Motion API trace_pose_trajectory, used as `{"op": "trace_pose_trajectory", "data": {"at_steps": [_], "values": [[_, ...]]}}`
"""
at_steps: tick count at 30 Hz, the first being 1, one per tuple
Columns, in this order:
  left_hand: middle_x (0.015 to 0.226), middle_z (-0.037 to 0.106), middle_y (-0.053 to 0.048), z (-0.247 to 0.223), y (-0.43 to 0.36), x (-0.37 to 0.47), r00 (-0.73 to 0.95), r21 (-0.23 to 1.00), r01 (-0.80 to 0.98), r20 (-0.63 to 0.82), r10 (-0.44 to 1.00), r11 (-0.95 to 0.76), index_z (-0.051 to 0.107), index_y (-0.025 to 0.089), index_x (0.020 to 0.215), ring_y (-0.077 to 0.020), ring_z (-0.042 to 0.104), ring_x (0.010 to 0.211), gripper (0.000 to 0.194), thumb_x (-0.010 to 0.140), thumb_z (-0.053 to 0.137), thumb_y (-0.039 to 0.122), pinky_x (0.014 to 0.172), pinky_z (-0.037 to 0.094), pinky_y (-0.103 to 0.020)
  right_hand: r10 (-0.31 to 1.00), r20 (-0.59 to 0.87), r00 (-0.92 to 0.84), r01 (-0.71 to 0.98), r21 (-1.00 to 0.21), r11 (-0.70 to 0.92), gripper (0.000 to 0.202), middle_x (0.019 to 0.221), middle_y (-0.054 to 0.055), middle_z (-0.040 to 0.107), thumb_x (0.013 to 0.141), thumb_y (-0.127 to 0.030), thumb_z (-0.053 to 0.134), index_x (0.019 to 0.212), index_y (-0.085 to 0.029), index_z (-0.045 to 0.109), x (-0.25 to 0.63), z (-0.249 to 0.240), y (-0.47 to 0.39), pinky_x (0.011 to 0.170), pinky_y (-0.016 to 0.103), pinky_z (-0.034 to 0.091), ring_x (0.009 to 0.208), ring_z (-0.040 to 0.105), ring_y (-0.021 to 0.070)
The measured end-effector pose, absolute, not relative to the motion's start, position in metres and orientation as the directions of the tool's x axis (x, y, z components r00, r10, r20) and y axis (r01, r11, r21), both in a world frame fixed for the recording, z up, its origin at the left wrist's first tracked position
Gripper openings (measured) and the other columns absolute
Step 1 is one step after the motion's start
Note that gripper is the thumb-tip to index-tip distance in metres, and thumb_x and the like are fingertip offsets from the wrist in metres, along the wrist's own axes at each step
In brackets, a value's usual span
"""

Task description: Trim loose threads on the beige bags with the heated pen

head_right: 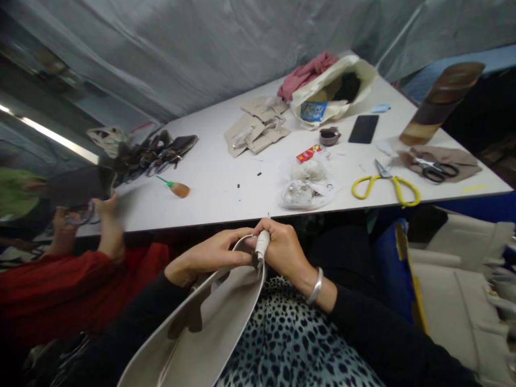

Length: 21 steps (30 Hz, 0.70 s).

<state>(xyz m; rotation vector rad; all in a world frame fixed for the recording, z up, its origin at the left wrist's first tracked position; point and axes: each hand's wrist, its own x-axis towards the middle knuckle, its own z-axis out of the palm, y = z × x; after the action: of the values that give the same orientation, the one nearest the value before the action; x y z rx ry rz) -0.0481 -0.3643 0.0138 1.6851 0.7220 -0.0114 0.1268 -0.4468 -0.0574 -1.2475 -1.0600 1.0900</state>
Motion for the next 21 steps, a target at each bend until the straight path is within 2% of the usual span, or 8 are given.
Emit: {"op": "trace_pose_trajectory", "data": {"at_steps": [2,5,8,13,17,19,21], "values": [[0.134,0.073,-0.009,-0.003,-0.368,-0.041,0.768,0.849,0.508,-0.369,0.524,-0.147,0.069,0.019,0.134,-0.0280,0.066,0.123,0.053,0.081,0.076,0.022,0.114,0.045,-0.044,0.978,-0.013,0.210,-0.034,-0.999,-0.006,0.034,0.062,-0.002,0.060,0.077,-0.049,0.085,0.076,-0.020,0.068,0.130,-0.067,-0.448,0.053,0.024,0.038,0.058,0.048,0.0128],[0.125,0.076,-0.009,-0.023,-0.374,-0.034,0.740,0.854,0.499,-0.332,0.586,-0.147,0.073,0.016,0.126,-0.0281,0.069,0.115,0.042,0.085,0.075,0.025,0.106,0.050,-0.042,0.975,-0.071,0.212,-0.080,-0.995,-0.056,0.037,0.065,-0.001,0.062,0.078,-0.053,0.084,0.078,-0.019,0.068,0.134,-0.081,-0.451,0.053,0.024,0.039,0.060,0.050,0.0134],[0.117,0.079,-0.009,-0.039,-0.377,-0.028,0.698,0.881,0.465,-0.305,0.648,-0.086,0.078,0.014,0.116,-0.0278,0.071,0.109,0.033,0.086,0.075,0.027,0.102,0.052,-0.041,0.977,-0.090,0.194,-0.096,-0.993,-0.072,0.038,0.064,-0.002,0.059,0.081,-0.053,0.084,0.079,-0.018,0.069,0.138,-0.089,-0.454,0.053,0.024,0.038,0.059,0.047,0.0124],[0.110,0.081,-0.009,-0.056,-0.372,-0.022,0.649,0.920,0.388,-0.321,0.689,0.064,0.082,0.015,0.112,-0.0262,0.073,0.102,0.031,0.086,0.077,0.032,0.097,0.054,-0.037,0.981,-0.062,0.183,-0.088,-0.995,-0.047,0.036,0.066,-0.003,0.059,0.088,-0.052,0.081,0.081,-0.018,0.070,0.145,-0.092,-0.450,0.056,0.023,0.040,0.061,0.048,0.0112],[0.112,0.078,-0.009,-0.063,-0.364,-0.020,0.683,0.928,0.372,-0.273,0.677,-0.001,0.085,0.020,0.110,-0.0253,0.070,0.106,0.028,0.093,0.072,0.037,0.096,0.052,-0.034,0.988,0.041,0.147,0.027,-0.999,0.037,0.031,0.072,-0.001,0.067,0.097,-0.051,0.072,0.091,-0.021,0.072,0.156,-0.094,-0.451,0.057,0.024,0.045,0.061,0.056,0.0124],[0.113,0.078,-0.009,-0.068,-0.361,-0.019,0.636,0.929,0.364,-0.296,0.713,0.061,0.084,0.021,0.113,-0.0250,0.070,0.106,0.029,0.092,0.073,0.038,0.096,0.051,-0.033,0.980,0.081,0.182,0.071,-0.995,0.069,0.026,0.084,0.001,0.074,0.102,-0.048,0.067,0.101,-0.023,0.071,0.165,-0.098,-0.454,0.064,0.025,0.052,0.069,0.066,0.0148],[0.104,0.079,-0.008,-0.076,-0.360,-0.016,0.544,0.915,0.361,-0.363,0.757,0.179,0.084,0.019,0.108,-0.0233,0.071,0.094,0.030,0.088,0.076,0.039,0.088,0.052,-0.033,0.962,0.091,0.258,0.079,-0.994,0.073,0.025,0.097,0.004,0.079,0.106,-0.046,0.061,0.115,-0.024,0.069,0.179,-0.103,-0.456,0.076,0.029,0.059,0.082,0.074,0.0183]]}}
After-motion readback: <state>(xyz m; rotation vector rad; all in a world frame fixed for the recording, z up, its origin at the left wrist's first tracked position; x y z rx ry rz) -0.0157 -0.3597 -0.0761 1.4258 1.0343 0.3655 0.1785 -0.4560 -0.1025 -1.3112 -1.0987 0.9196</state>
